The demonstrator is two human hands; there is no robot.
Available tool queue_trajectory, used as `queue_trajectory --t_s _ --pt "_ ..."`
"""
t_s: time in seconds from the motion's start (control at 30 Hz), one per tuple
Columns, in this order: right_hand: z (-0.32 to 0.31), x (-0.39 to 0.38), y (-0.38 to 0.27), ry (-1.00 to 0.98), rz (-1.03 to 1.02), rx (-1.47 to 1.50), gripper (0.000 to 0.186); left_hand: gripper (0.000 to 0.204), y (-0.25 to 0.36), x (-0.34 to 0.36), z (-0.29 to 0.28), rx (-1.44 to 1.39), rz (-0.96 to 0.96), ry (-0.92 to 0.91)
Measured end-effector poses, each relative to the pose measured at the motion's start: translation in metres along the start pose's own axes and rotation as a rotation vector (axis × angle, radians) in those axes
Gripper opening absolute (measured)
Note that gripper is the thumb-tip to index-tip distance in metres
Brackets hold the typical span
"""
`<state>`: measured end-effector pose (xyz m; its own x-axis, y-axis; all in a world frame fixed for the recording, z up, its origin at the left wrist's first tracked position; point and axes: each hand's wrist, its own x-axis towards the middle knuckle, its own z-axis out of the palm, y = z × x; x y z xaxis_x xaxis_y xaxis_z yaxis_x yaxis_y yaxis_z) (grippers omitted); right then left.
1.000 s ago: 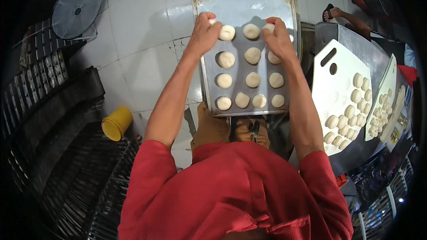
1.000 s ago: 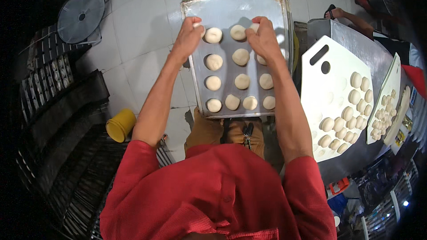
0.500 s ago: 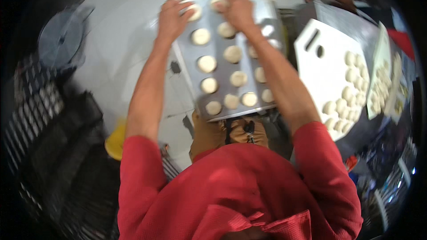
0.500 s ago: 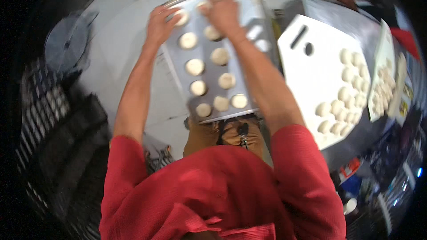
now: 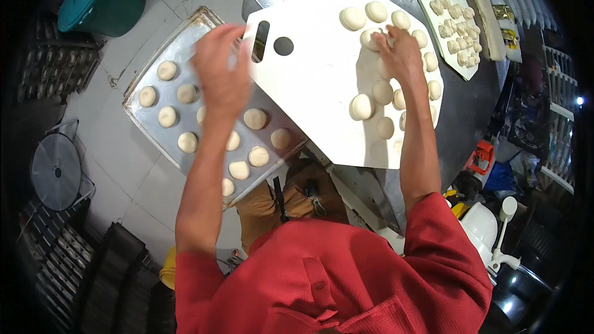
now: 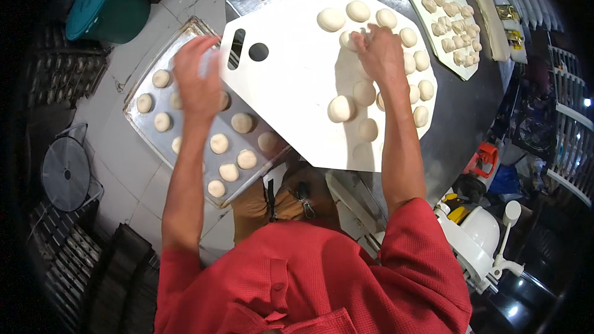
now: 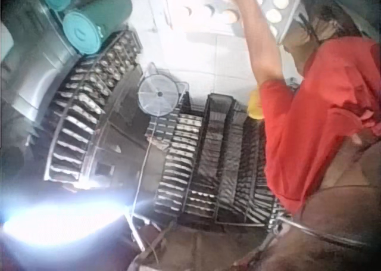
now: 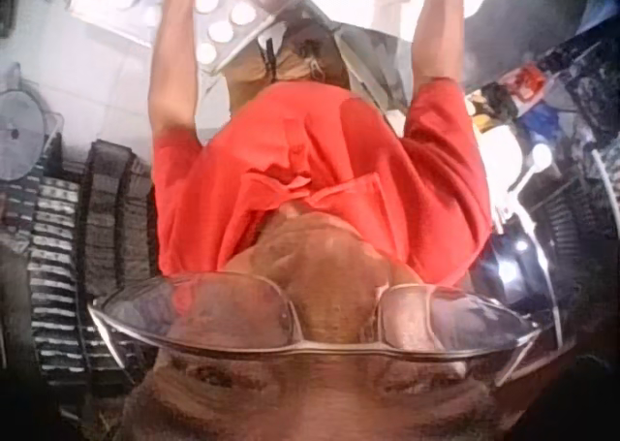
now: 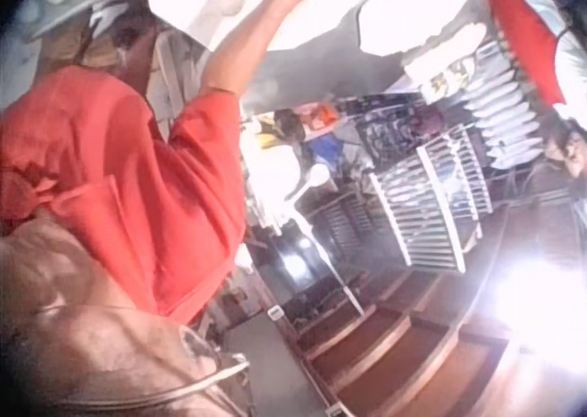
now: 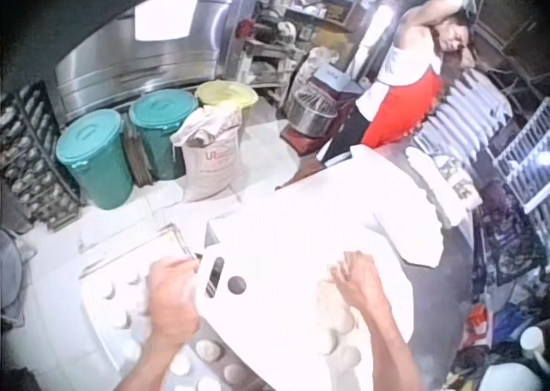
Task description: The person organizes pieces of dough on a metal tray, places the tray onto a cooling rack, and uses a dough dividing and rounding machine to process more portions.
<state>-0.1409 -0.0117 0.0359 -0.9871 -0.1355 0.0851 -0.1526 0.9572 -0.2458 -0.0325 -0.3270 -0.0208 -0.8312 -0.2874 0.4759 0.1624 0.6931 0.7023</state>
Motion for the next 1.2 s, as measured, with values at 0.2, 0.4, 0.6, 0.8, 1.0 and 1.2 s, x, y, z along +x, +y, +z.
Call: queue_trajectory --t_s 0.2,0.4,0.6,0.8,1.0,1.2 --pt "0.000 -0.012 -0.011 -0.053 -0.069 0.334 0.046 0.046 0.071 0.051 0.152 0.223 -0.015 -0.195" --pt "-0.024 -0.146 -0.085 -0.362 -0.022 0.866 0.027 0.032 0.084 0.041 0.099 -0.348 -0.126 -0.291" --pt "0.097 -0.190 -0.175 -0.553 -0.278 0.809 0.033 0.030 -0.048 -0.017 -0.069 -0.372 -0.544 0.084" --pt "0.219 -0.090 -0.235 -0.135 -0.207 0.745 0.031 0.040 -0.145 0.014 -0.062 0.029 -0.521 -0.157" --pt "0.256 -0.068 -0.242 0.076 -0.211 0.455 0.031 0.041 -0.194 0.026 -0.028 0.394 -0.333 -0.327" --pt "0.232 -0.074 -0.248 0.017 -0.192 0.508 0.037 0.038 -0.200 0.015 -0.046 0.394 -0.237 -0.217"
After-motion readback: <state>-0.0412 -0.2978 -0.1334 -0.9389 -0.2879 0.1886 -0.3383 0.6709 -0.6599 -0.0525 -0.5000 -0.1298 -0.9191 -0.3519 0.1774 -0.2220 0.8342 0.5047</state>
